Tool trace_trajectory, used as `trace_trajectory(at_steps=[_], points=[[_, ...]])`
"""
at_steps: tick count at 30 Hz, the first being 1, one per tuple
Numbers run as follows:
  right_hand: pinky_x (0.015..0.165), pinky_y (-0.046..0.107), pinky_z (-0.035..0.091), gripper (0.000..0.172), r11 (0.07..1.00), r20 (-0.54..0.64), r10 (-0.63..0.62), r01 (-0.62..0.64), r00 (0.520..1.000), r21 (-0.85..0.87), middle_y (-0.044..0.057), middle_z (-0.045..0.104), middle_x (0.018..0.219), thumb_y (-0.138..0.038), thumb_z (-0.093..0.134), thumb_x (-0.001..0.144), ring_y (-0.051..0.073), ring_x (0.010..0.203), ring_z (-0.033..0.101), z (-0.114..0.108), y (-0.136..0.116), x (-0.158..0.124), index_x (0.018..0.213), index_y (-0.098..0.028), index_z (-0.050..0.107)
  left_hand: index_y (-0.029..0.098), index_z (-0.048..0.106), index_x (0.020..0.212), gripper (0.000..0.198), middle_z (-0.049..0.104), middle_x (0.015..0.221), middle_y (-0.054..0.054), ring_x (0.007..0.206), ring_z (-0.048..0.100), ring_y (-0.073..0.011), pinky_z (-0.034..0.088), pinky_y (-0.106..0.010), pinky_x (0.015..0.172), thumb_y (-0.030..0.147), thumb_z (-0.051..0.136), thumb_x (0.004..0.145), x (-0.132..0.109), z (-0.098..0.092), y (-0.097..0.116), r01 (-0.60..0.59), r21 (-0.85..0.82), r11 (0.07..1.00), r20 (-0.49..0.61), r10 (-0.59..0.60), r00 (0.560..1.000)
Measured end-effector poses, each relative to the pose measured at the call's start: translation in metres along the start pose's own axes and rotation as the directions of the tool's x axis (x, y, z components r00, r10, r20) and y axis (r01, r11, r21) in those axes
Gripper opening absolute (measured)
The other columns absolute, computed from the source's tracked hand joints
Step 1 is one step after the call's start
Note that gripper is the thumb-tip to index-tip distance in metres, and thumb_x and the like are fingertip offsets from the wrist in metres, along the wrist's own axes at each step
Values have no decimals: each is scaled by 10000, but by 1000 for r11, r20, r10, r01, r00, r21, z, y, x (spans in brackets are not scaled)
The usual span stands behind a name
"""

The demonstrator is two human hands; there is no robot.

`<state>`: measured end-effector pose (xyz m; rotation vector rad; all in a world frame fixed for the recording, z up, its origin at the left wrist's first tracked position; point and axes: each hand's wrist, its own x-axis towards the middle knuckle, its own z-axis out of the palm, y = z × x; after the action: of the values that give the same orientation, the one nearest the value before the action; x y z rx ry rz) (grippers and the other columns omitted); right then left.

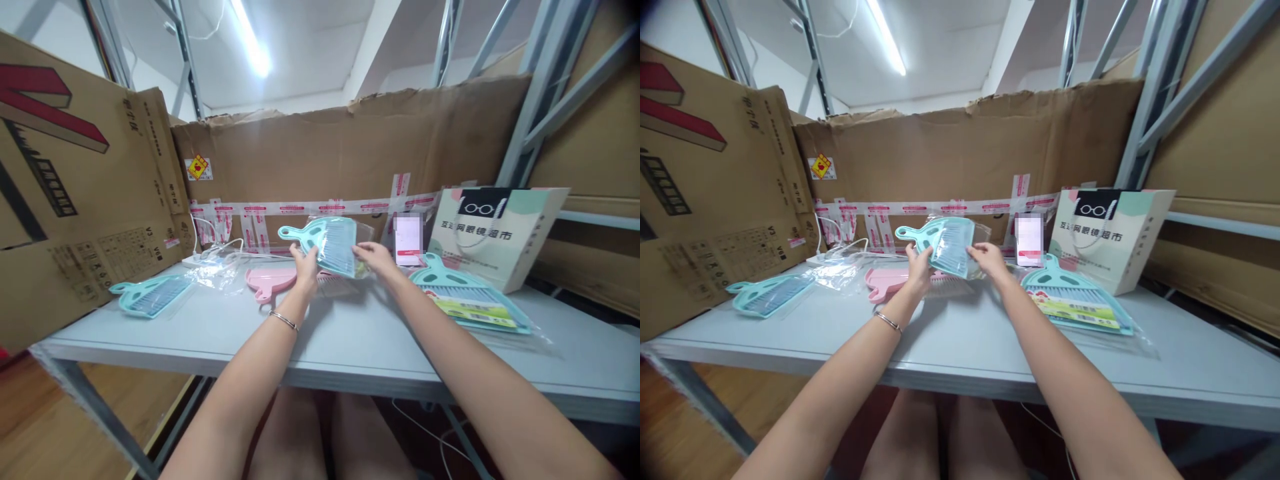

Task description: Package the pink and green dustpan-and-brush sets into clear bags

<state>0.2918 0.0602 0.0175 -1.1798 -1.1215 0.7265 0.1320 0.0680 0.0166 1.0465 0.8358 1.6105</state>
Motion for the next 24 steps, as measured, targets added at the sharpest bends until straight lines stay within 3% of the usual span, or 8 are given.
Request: trace_trajectory(at_steps=[2, 7, 10, 12, 14, 17, 21, 24], points=[[624, 305, 462, 200, 995, 69, 67, -72, 995, 69, 10, 566, 614, -320, 675, 644, 162, 619, 556, 3, 1, -3, 666, -184, 531, 290, 315, 1248, 573, 531, 1212, -65, 921, 604, -165, 510, -289, 710, 258, 598, 752, -11, 2, 11, 32, -30, 999, 188, -26, 982], [573, 270, 488, 125, 959, 151, 156, -186, 976, 212, -6, 594, 605, -215, 625, 708, 124, 543, 567, -14, 2, -7, 686, -197, 503, 199, 555, 1131, 479, 618, 1110, -87, 933, 614, -184, 490, -326, 808, 290, 691, 680, -11, -14, 40, -52, 85, 995, 611, -11, 792], [558, 265, 495, 131, 945, 145, 199, -229, 969, 234, -12, 588, 593, -179, 623, 717, 119, 532, 572, -25, 3, -6, 678, -199, 500, 130, 603, 1066, 373, 674, 969, -111, 859, 635, -176, 498, -321, 784, 281, 635, 726, 12, -45, 57, -204, 216, 955, 426, 96, 900], [539, 264, 491, 162, 940, 125, 220, -245, 967, 236, -21, 569, 567, -173, 630, 717, 117, 515, 563, -27, 6, -4, 655, -201, 483, 105, 587, 1067, 327, 684, 921, -102, 843, 638, -164, 500, -314, 777, 227, 566, 764, 31, -79, 72, -250, 393, 885, 65, 244, 967], [520, 265, 485, 196, 939, 106, 233, -252, 967, 235, -27, 556, 549, -179, 646, 708, 120, 508, 556, -25, 11, -1, 636, -203, 465, 78, 548, 1090, 351, 667, 980, -112, 924, 618, -193, 479, -352, 830, 166, 545, 750, 45, -121, 89, -147, 594, 791, -258, 360, 896], [509, 265, 478, 208, 938, 91, 238, -253, 967, 236, -34, 551, 537, -187, 675, 682, 122, 505, 547, -19, 20, 3, 628, -201, 474, 52, 452, 1180, 526, 499, 1250, -216, 1223, 409, -323, 339, -484, 984, 123, 589, 677, 51, -183, 108, 8, 667, 745, -454, 397, 798], [506, 256, 469, 200, 939, 98, 226, -244, 969, 243, -44, 543, 526, -181, 675, 672, 113, 486, 527, -7, 22, 4, 615, -200, 483, 70, 165, 1360, 944, 80, 1465, -271, 1355, 82, -381, 122, -595, 1043, 147, 693, 582, 39, -207, 109, 190, 810, 555, -529, 551, 646], [545, 264, 489, 178, 942, 140, 194, -224, 971, 249, -36, 552, 536, -190, 649, 695, 119, 508, 544, 2, 17, -1, 619, -202, 488, 95, 163, 1381, 861, 30, 1487, -221, 1378, 37, -307, 120, -515, 1088, 217, 645, 678, 26, -172, 101, -71, 947, 315, -184, 708, 682]])
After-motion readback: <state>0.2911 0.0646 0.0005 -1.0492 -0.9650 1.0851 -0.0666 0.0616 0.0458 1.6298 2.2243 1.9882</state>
